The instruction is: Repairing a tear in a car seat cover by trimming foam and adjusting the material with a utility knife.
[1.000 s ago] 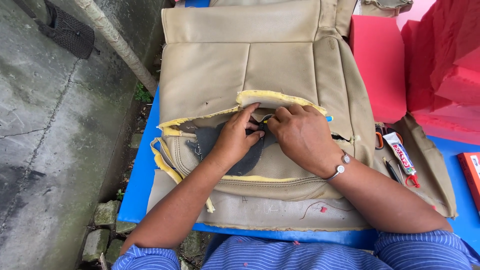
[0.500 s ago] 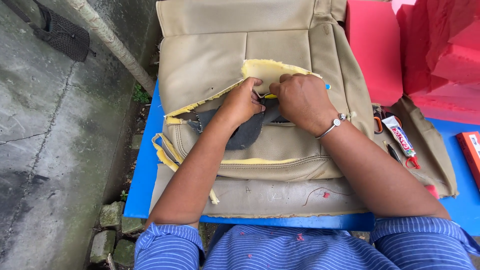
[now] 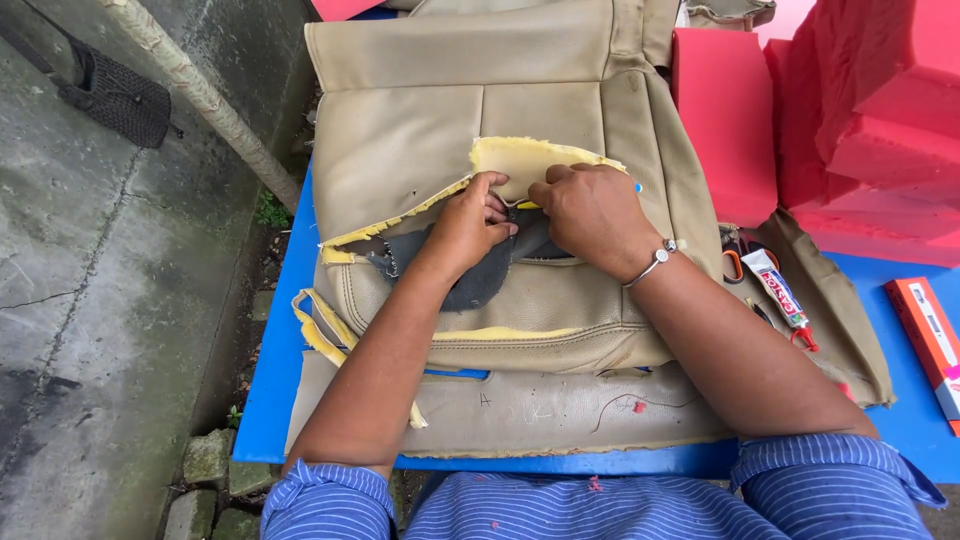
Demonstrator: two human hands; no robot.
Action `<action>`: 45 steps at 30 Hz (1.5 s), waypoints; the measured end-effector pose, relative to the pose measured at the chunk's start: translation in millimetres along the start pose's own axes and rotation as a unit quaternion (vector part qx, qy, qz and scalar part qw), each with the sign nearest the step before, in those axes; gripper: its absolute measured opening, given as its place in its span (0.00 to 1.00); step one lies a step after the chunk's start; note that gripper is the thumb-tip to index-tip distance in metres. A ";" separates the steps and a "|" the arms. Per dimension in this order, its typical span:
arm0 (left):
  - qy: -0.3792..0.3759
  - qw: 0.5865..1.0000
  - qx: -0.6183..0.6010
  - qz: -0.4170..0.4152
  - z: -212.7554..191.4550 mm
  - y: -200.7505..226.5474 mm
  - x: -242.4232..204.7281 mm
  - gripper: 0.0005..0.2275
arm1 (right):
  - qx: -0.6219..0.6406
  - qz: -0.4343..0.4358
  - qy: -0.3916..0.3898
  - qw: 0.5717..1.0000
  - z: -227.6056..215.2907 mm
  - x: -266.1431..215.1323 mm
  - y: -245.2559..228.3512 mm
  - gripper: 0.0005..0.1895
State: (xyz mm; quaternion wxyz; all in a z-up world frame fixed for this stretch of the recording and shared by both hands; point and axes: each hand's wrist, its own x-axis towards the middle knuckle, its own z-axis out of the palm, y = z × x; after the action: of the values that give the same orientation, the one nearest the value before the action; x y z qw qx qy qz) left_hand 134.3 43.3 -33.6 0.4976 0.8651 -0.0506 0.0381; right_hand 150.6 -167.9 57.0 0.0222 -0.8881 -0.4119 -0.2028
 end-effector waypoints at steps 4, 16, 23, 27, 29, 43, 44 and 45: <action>-0.004 0.999 0.041 -0.004 -2.0 7.9 -3.2 0.35 | -0.030 -0.013 0.001 0.999 -1.2 -1.9 -3.1 0.10; -0.009 0.983 0.176 -0.042 -1.2 36.0 -11.3 0.36 | -0.050 -0.049 0.014 0.997 -5.4 -4.3 -11.7 0.09; 0.012 0.968 0.250 -0.029 2.1 51.7 -18.1 0.36 | -0.068 -0.050 0.016 0.996 3.6 -4.2 -17.0 0.08; 0.018 0.963 0.269 -0.024 4.2 56.6 -20.9 0.37 | -0.060 -0.034 0.012 0.998 1.8 -7.0 -18.2 0.08; 0.015 0.964 0.264 -0.024 5.0 56.4 -21.3 0.37 | -0.066 -0.028 0.012 0.997 1.4 -9.9 -11.7 0.08; 0.022 0.964 0.264 -0.027 3.1 49.8 -29.9 0.41 | -0.076 -0.065 0.064 0.993 5.0 -9.1 -19.6 0.06; 0.025 0.962 0.270 -0.028 4.4 47.6 -29.4 0.41 | -0.075 -0.065 0.065 0.993 10.9 -9.5 -19.8 0.05; 0.027 0.960 0.276 -0.029 5.8 45.4 -28.8 0.41 | -0.075 -0.066 0.066 0.993 17.0 -10.0 -19.8 0.05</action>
State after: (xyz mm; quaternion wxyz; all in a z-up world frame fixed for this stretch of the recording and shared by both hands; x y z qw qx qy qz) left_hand 100.1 17.0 -1.0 0.2419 0.9685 0.0010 0.0597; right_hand 135.9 -158.5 35.0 -0.0303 -0.8431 -0.4506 -0.2920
